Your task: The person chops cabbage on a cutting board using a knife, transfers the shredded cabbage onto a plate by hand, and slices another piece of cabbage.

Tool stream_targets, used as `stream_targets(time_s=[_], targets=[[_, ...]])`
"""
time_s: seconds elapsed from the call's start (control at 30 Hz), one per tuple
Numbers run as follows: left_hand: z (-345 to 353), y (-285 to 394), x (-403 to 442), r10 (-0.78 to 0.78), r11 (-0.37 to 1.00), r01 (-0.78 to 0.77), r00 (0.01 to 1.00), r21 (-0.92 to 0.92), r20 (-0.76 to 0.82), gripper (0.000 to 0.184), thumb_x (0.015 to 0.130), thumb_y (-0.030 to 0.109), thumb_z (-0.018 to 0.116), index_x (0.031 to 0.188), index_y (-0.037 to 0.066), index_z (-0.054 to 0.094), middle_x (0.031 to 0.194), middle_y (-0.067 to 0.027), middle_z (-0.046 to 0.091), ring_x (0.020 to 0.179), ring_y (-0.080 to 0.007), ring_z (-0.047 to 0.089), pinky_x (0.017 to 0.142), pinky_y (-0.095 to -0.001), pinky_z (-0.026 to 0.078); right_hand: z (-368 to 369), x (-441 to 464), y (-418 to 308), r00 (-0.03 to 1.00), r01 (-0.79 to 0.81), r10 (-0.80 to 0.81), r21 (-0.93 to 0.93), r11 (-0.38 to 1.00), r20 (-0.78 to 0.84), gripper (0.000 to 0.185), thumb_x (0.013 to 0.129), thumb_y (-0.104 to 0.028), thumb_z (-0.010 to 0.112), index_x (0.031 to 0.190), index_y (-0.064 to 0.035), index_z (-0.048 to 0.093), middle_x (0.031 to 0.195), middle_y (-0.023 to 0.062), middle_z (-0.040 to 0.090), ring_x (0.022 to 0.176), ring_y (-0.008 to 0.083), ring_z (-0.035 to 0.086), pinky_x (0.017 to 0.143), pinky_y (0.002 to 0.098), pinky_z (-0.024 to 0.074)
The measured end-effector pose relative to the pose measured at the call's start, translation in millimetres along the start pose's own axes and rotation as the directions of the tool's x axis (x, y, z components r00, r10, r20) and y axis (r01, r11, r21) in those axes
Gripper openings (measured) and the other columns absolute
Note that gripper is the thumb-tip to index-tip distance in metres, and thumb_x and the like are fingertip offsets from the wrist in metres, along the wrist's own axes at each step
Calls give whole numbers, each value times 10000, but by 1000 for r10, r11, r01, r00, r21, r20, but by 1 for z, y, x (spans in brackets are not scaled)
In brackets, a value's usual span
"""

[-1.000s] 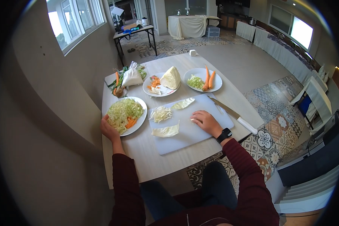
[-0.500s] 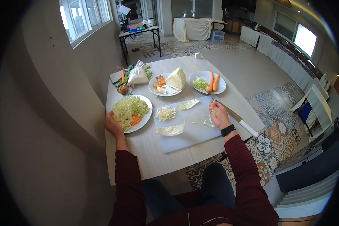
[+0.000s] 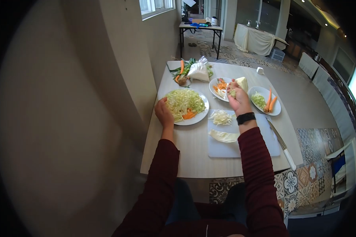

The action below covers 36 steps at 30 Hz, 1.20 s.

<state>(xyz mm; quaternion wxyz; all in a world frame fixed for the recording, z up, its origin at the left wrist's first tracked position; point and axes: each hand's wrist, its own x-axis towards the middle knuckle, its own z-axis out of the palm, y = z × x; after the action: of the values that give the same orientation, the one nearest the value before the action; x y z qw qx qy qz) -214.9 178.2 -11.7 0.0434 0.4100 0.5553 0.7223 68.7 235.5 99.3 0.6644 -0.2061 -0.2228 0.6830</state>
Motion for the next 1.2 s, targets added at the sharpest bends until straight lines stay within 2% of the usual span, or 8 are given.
stream_targets(time_s=[0.13,0.27,0.3,0.4,0.63,0.93,1.03,1.2], targets=[[-1,-1,2,-26,1000,26,1000,-15,4,412,1030,275,349,1066,31,679,1093,-143,675,1081,-319,572,978,-418,409,26,26,83,995,-64,68,-64,996,67,280,848,100,511,1068,-39,615,943,88,620,816,179,590,671,278,477],[0,11,1,-20,999,20,1000,50,-3,443,1015,283,360,1087,-11,684,1095,-181,685,1061,-319,616,974,-405,435,33,11,144,998,11,-30,-276,961,-64,129,977,-50,537,1068,-7,618,945,68,631,804,166,598,783,287,499],[-1,14,0,8,995,-13,998,98,58,432,1015,274,358,1138,-1,668,1184,-181,655,1163,-328,564,1040,-414,382,29,7,153,994,33,-63,-321,946,-86,150,967,-90,599,1052,30,629,933,69,665,831,133,602,781,263,474],[0,17,-1,83,980,-101,990,170,110,423,1016,264,354,1177,5,648,1248,-182,624,1227,-332,524,1072,-418,354,22,-2,166,981,59,-151,-550,833,-124,187,985,-132,579,1041,38,634,944,78,678,825,134,606,769,273,472],[0,12,1,111,972,-135,986,194,126,372,1017,241,372,1174,31,636,1245,-171,625,1207,-342,529,1058,-432,373,15,-8,162,969,237,-176,-859,454,174,360,891,-130,551,1197,37,636,1129,177,689,1021,241,654,910,328,479],[0,13,2,90,984,-108,988,144,126,418,1028,274,349,1160,17,650,1214,-173,637,1195,-339,535,1059,-421,363,34,-19,135,971,221,-20,-871,439,236,396,899,-130,483,1237,17,626,1214,227,651,1142,275,626,983,345,460],[-1,16,1,106,980,-124,987,158,119,374,1017,239,367,1146,25,645,1202,-167,644,1154,-349,554,1038,-427,389,33,-18,132,934,352,-136,-919,179,331,359,917,-140,471,1201,4,637,1114,245,680,1058,306,666,926,371,500],[-1,12,2,112,976,-130,988,174,109,401,1020,261,360,1143,14,651,1181,-169,651,1142,-339,565,1017,-419,398,55,-39,112,886,422,-213,-907,-4,413,255,857,-112,589,1081,-33,682,903,189,717,853,336,699,782,416,546]])
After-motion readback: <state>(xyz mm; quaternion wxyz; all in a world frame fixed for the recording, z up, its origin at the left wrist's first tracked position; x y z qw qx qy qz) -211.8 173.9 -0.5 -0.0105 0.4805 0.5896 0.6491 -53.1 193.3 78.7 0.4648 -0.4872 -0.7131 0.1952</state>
